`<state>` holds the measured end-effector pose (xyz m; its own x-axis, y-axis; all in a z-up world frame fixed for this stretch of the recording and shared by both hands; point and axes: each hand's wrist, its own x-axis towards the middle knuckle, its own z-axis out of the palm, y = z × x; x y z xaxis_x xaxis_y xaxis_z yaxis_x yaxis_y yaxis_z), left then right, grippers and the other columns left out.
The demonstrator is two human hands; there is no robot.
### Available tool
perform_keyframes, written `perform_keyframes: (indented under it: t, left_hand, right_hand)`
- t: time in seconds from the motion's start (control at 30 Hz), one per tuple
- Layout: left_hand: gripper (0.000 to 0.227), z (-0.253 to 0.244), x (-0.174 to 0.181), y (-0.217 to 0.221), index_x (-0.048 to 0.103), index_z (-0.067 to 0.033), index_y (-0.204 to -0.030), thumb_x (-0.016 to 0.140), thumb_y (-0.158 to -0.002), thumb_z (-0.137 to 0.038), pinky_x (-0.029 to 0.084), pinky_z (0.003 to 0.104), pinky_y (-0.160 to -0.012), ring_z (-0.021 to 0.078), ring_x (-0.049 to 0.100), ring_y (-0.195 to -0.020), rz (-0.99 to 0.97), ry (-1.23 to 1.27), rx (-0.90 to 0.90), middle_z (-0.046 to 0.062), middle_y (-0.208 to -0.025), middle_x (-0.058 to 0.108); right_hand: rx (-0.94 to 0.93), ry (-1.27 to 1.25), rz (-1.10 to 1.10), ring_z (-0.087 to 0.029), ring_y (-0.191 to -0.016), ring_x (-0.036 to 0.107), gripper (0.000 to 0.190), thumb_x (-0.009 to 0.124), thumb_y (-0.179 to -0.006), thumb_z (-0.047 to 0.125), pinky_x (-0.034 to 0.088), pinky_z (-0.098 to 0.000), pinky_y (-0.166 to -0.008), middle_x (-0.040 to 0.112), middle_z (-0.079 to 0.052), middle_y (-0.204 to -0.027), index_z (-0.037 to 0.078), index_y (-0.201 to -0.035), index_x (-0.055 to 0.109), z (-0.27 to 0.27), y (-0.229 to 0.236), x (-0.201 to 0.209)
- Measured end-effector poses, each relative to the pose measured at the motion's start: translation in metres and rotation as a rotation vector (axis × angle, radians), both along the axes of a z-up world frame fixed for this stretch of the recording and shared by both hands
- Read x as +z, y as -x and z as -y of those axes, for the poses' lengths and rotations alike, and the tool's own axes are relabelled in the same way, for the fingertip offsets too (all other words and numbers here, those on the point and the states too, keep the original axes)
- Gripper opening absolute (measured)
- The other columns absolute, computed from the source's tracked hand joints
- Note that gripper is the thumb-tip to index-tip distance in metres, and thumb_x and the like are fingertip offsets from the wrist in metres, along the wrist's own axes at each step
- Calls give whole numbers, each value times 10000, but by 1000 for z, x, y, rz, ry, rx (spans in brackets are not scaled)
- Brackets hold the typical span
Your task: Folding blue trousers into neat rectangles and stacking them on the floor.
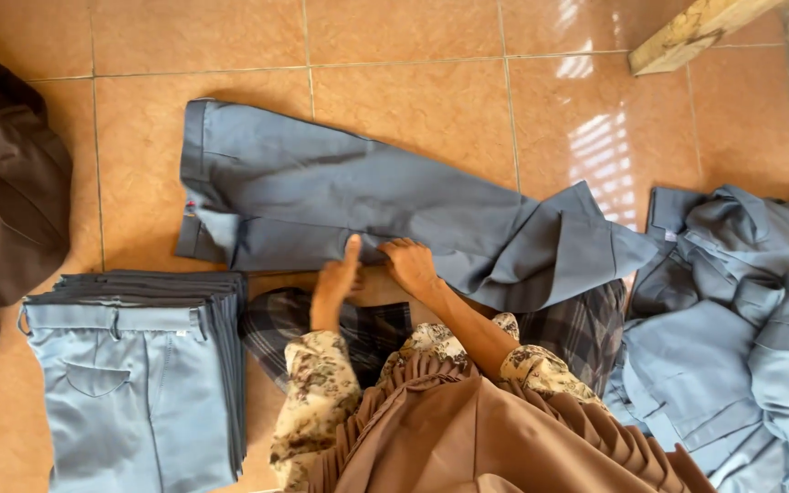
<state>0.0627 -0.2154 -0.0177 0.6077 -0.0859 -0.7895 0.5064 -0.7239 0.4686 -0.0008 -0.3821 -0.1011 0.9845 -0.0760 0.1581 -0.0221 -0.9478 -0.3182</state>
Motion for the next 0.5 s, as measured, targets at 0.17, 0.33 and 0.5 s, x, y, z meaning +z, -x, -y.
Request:
perform_keyframes:
  t: [0.17, 0.33, 0.5]
  left_hand:
    - [1199, 57, 79, 29, 511, 76, -1434, 410, -793, -932, 449, 520, -1090, 382, 468, -1401, -142, 163, 80, 274, -1496, 481]
    - [1255, 76, 108, 41, 321, 123, -1525, 417, -808, -903, 283, 602, -1179, 431, 280, -1502, -260, 311, 227, 337, -1598, 273]
    - [891, 85, -63, 21, 181, -12, -1602, 503, -1014, -598, 63, 658, -1223, 429, 131, -1545, -180, 456, 700, 278, -1674, 100]
  right_hand:
    - [-22, 108, 170, -183, -728, 689, 127, 565, -880, 206, 543, -298, -589, 629, 56, -691, 251, -835, 675, 6, 17, 15]
    - [-107, -15, 155, -168, -791, 705, 127, 572, -895, 194, 577, -300, -620, 663, 66, -765, 264, -930, 673, 14, 18, 19]
    - [-107, -20, -56, -256, -813, 702, 141, 561, -891, 169, 593, -416, -643, 669, -29, -809, 188, -993, 655, 9, 35, 49]
